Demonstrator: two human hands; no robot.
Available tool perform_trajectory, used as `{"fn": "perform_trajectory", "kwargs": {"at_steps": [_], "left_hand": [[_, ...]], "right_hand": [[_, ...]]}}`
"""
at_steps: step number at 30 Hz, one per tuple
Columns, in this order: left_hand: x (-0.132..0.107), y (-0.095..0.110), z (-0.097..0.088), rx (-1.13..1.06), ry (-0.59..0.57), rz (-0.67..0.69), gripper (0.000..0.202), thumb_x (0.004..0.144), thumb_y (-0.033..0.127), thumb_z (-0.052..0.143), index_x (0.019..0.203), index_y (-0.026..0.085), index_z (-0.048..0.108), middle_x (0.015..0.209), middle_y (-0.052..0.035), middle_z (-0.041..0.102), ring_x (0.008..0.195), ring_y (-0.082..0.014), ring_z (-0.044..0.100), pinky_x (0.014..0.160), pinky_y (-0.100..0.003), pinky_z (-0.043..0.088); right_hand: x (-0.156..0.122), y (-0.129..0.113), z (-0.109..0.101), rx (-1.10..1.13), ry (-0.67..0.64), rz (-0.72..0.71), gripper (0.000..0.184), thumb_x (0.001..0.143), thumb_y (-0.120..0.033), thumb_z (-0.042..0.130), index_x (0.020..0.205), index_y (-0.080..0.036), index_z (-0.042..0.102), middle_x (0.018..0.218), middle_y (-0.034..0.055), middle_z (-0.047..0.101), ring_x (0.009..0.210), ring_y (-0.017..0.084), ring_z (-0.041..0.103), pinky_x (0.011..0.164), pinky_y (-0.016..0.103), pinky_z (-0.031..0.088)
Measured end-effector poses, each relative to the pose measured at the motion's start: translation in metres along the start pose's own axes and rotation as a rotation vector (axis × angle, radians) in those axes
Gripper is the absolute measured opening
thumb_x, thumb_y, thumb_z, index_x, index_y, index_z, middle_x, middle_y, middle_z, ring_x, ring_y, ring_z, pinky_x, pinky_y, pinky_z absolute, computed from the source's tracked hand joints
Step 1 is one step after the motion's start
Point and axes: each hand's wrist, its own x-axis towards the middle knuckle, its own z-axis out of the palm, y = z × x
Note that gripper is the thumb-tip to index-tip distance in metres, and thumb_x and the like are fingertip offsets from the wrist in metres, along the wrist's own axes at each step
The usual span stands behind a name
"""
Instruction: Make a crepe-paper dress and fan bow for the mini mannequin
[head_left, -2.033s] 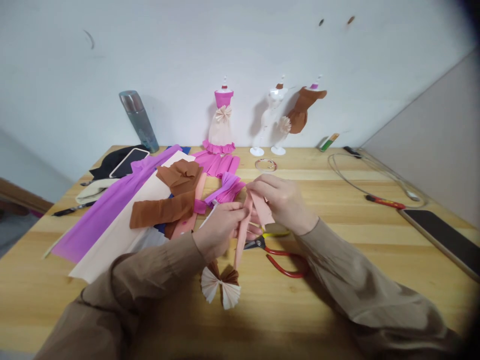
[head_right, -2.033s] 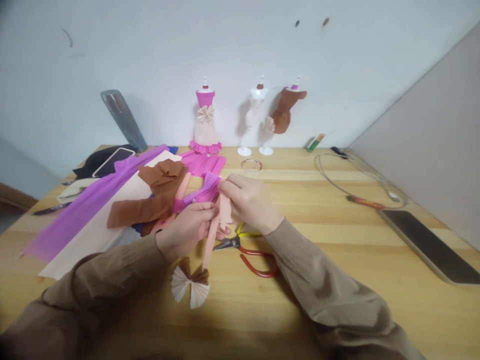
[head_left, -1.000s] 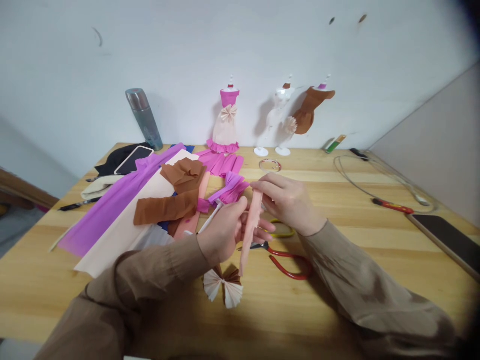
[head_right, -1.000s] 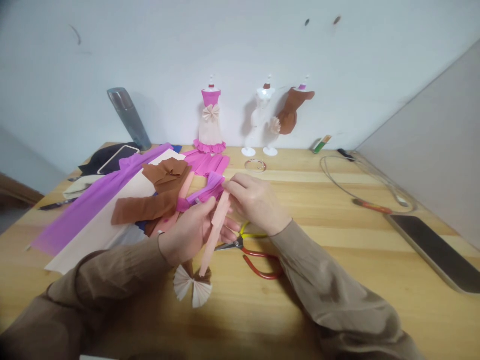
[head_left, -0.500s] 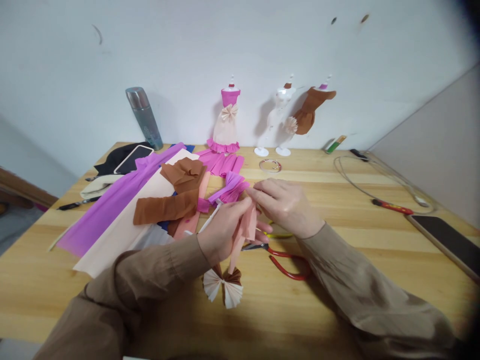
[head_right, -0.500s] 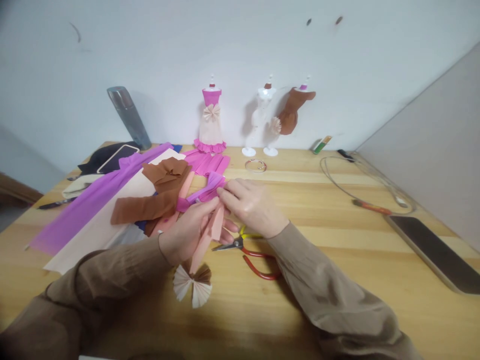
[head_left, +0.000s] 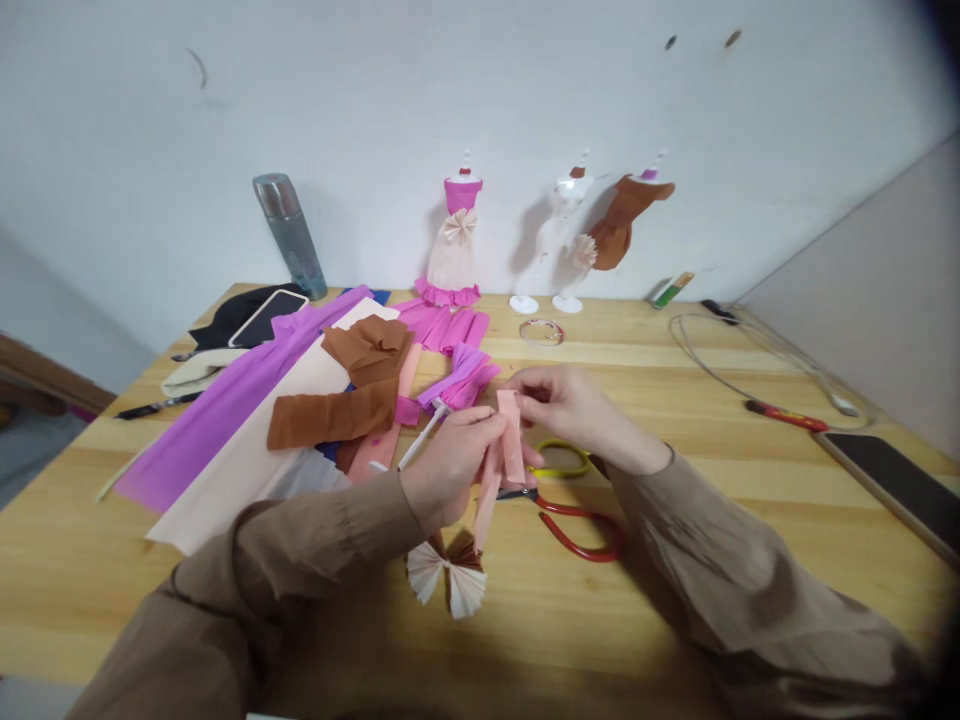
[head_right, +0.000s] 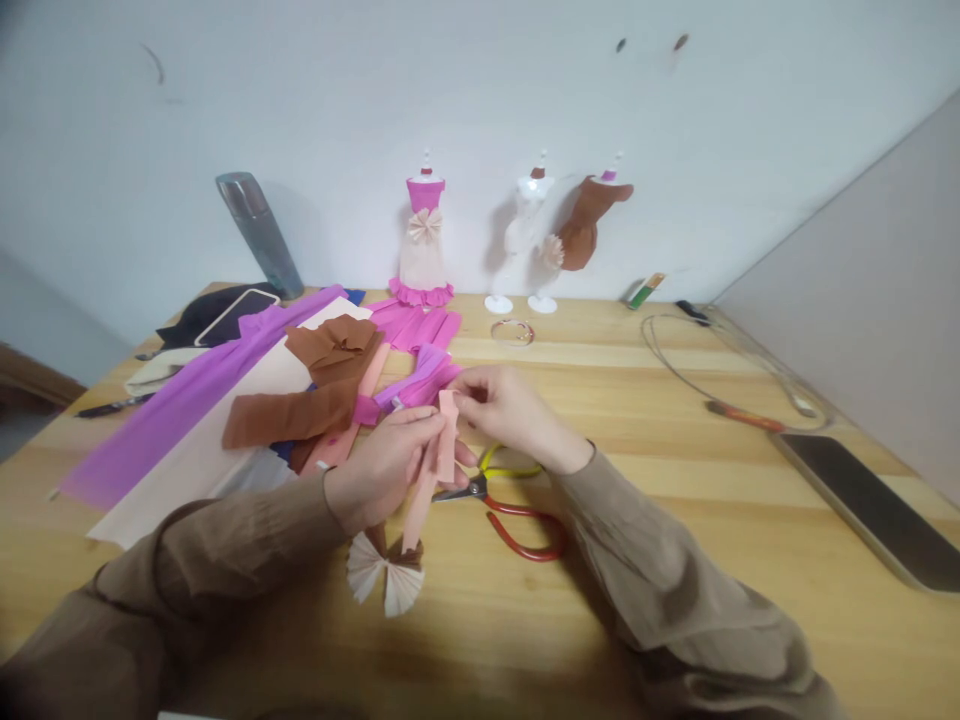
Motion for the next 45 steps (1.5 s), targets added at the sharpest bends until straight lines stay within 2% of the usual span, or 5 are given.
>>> {"fn": "perform_trajectory", "kwargs": {"at_steps": [6, 13, 24, 36, 45], "left_hand": [[0.000, 0.003, 0.000, 0.019, 0.003, 0.002, 0.020, 0.091, 0.021, 0.044, 0.081, 0.012, 0.058, 0.066, -0.0065, 0.068, 0.053, -0.0154, 0.065, 0.063, -0.029, 0.051], [0.002, 0.007, 0.000, -0.085, -0.034, -0.075, 0.055, 0.100, 0.044, 0.017, 0.085, 0.010, 0.059, 0.066, -0.0104, 0.067, 0.057, -0.0190, 0.066, 0.069, -0.035, 0.051], [0.000, -0.001, 0.002, 0.003, -0.029, -0.066, 0.015, 0.089, 0.013, 0.044, 0.085, 0.012, 0.058, 0.071, -0.0068, 0.069, 0.059, -0.0155, 0.067, 0.070, -0.031, 0.053], [0.001, 0.000, -0.001, 0.016, -0.038, 0.044, 0.007, 0.072, 0.011, 0.060, 0.079, 0.012, 0.062, 0.075, -0.0056, 0.066, 0.067, -0.0142, 0.062, 0.075, -0.032, 0.051], [0.004, -0.004, -0.004, 0.120, -0.059, 0.067, 0.006, 0.072, 0.014, 0.063, 0.068, 0.013, 0.058, 0.067, -0.0017, 0.060, 0.061, -0.0109, 0.056, 0.067, -0.026, 0.045]], "right_hand": [[0.001, -0.003, 0.001, 0.247, 0.042, 0.069, 0.018, 0.071, -0.031, 0.058, 0.065, -0.015, 0.063, 0.055, -0.0005, 0.059, 0.049, 0.010, 0.050, 0.048, 0.022, 0.039], [0.001, 0.001, 0.004, 0.034, 0.254, -0.086, 0.019, 0.071, -0.017, 0.050, 0.069, -0.015, 0.068, 0.060, 0.0023, 0.066, 0.053, 0.013, 0.056, 0.051, 0.024, 0.042], [0.001, -0.002, 0.009, 0.299, 0.248, 0.077, 0.018, 0.074, -0.030, 0.060, 0.069, -0.015, 0.068, 0.055, 0.0007, 0.062, 0.047, 0.012, 0.051, 0.045, 0.024, 0.042], [-0.001, 0.010, -0.004, -0.668, 0.361, -0.628, 0.024, 0.086, -0.010, 0.047, 0.085, -0.015, 0.071, 0.063, 0.0039, 0.062, 0.054, 0.014, 0.052, 0.052, 0.026, 0.038], [-0.005, -0.002, -0.001, 0.136, 0.394, -0.098, 0.014, 0.079, -0.021, 0.057, 0.080, -0.018, 0.071, 0.066, 0.0031, 0.069, 0.053, 0.016, 0.059, 0.049, 0.027, 0.045]]}}
